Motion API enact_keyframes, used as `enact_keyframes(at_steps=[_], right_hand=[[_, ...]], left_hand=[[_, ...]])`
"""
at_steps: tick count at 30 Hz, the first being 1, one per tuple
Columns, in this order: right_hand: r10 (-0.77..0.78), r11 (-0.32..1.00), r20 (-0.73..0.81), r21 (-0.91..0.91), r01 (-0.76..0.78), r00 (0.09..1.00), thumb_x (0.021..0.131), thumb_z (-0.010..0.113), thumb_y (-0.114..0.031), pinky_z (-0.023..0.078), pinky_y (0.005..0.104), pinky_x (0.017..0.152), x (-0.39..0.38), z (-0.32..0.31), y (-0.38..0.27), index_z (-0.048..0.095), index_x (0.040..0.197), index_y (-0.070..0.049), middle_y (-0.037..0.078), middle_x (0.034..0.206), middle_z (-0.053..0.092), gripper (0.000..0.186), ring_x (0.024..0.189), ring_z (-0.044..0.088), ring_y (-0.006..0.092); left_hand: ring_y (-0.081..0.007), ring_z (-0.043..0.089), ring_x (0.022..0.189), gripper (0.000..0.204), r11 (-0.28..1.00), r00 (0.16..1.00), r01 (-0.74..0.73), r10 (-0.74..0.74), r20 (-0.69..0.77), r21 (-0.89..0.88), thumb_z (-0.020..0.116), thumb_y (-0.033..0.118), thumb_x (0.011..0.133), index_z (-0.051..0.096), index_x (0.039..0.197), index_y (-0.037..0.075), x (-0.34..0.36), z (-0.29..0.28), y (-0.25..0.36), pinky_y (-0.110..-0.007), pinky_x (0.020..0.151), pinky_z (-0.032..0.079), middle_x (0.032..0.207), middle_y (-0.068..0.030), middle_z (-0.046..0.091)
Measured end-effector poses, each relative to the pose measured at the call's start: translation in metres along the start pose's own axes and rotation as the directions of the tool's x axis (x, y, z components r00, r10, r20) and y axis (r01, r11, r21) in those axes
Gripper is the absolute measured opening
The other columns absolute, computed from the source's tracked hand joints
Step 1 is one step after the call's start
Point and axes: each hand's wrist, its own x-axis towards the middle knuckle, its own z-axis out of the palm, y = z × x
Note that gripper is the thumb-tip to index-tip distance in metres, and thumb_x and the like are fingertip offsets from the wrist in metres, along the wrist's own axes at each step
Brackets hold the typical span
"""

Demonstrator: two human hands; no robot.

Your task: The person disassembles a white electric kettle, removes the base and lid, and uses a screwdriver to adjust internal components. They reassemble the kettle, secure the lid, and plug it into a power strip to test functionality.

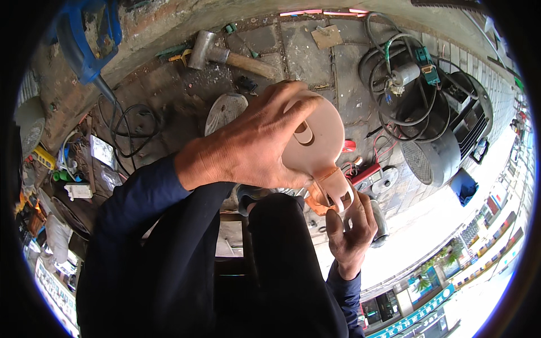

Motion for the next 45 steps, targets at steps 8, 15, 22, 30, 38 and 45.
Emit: enact_keyframes(at_steps=[8, 15, 22, 30, 38, 45], right_hand=[[-0.001, 0.999, -0.019, -0.047, 0.000, 1.000, 0.098, 0.075, -0.030, 0.056, 0.0403, 0.080, 0.003, -0.001, -0.003, 0.072, 0.128, 0.002, 0.020, 0.110, 0.071, 0.044, 0.092, 0.071, 0.0336], [-0.002, 0.997, -0.039, -0.079, -0.002, 0.999, 0.099, 0.076, -0.031, 0.056, 0.0410, 0.079, 0.000, 0.002, -0.005, 0.072, 0.127, 0.002, 0.020, 0.110, 0.071, 0.044, 0.091, 0.071, 0.0338], [-0.026, 0.997, -0.071, -0.071, 0.021, 0.997, 0.093, 0.077, -0.024, 0.057, 0.0414, 0.081, -0.001, 0.002, -0.002, 0.073, 0.122, 0.004, 0.020, 0.109, 0.072, 0.040, 0.092, 0.072, 0.0339], [-0.003, 0.999, -0.058, -0.052, 0.000, 0.998, 0.088, 0.078, -0.019, 0.056, 0.0392, 0.083, 0.001, -0.003, -0.007, 0.073, 0.123, 0.006, 0.019, 0.107, 0.073, 0.042, 0.091, 0.071, 0.0323], [0.007, 0.999, -0.059, -0.045, -0.010, 0.998, 0.089, 0.078, -0.024, 0.054, 0.0361, 0.080, 0.002, -0.006, -0.007, 0.074, 0.123, 0.007, 0.018, 0.106, 0.072, 0.046, 0.088, 0.069, 0.0269], [0.074, 0.997, -0.073, 0.044, -0.071, 0.995, 0.088, 0.078, -0.029, 0.053, 0.0339, 0.077, 0.001, -0.008, -0.006, 0.074, 0.124, 0.008, 0.016, 0.104, 0.071, 0.052, 0.085, 0.066, 0.0241]], left_hand=[[-0.0472, 0.052, 0.139, 0.119, 0.999, 0.995, -0.045, 0.045, -0.092, 0.001, 0.101, 0.056, 0.068, 0.047, 0.150, -0.011, 0.001, 0.006, -0.006, -0.057, 0.117, 0.050, 0.144, -0.0304, 0.048], [-0.0464, 0.059, 0.132, 0.115, 0.997, 0.991, -0.070, 0.073, -0.114, 0.036, 0.099, 0.061, 0.070, 0.053, 0.144, -0.014, -0.001, 0.003, -0.006, -0.053, 0.110, 0.058, 0.143, -0.0302, 0.050], [-0.0456, 0.063, 0.129, 0.110, 0.994, 0.980, -0.108, 0.108, -0.167, 0.008, 0.100, 0.054, 0.071, 0.054, 0.143, -0.014, 0.001, 0.004, -0.007, -0.052, 0.108, 0.059, 0.140, -0.0293, 0.054], [-0.0441, 0.067, 0.125, 0.099, 0.993, 0.979, -0.113, 0.115, -0.169, 0.024, 0.099, 0.043, 0.069, 0.057, 0.141, -0.010, 0.002, 0.002, -0.008, -0.051, 0.102, 0.063, 0.140, -0.0265, 0.057], [-0.0432, 0.069, 0.121, 0.097, 0.994, 0.983, -0.102, 0.108, -0.148, 0.046, 0.099, 0.042, 0.068, 0.058, 0.140, -0.008, 0.006, 0.001, -0.009, -0.050, 0.100, 0.064, 0.136, -0.0255, 0.061], [-0.0411, 0.070, 0.123, 0.096, 0.996, 0.986, -0.084, 0.087, -0.144, 0.027, 0.098, 0.038, 0.067, 0.058, 0.142, -0.008, 0.006, -0.001, -0.009, -0.048, 0.101, 0.064, 0.141, -0.0258, 0.062]])
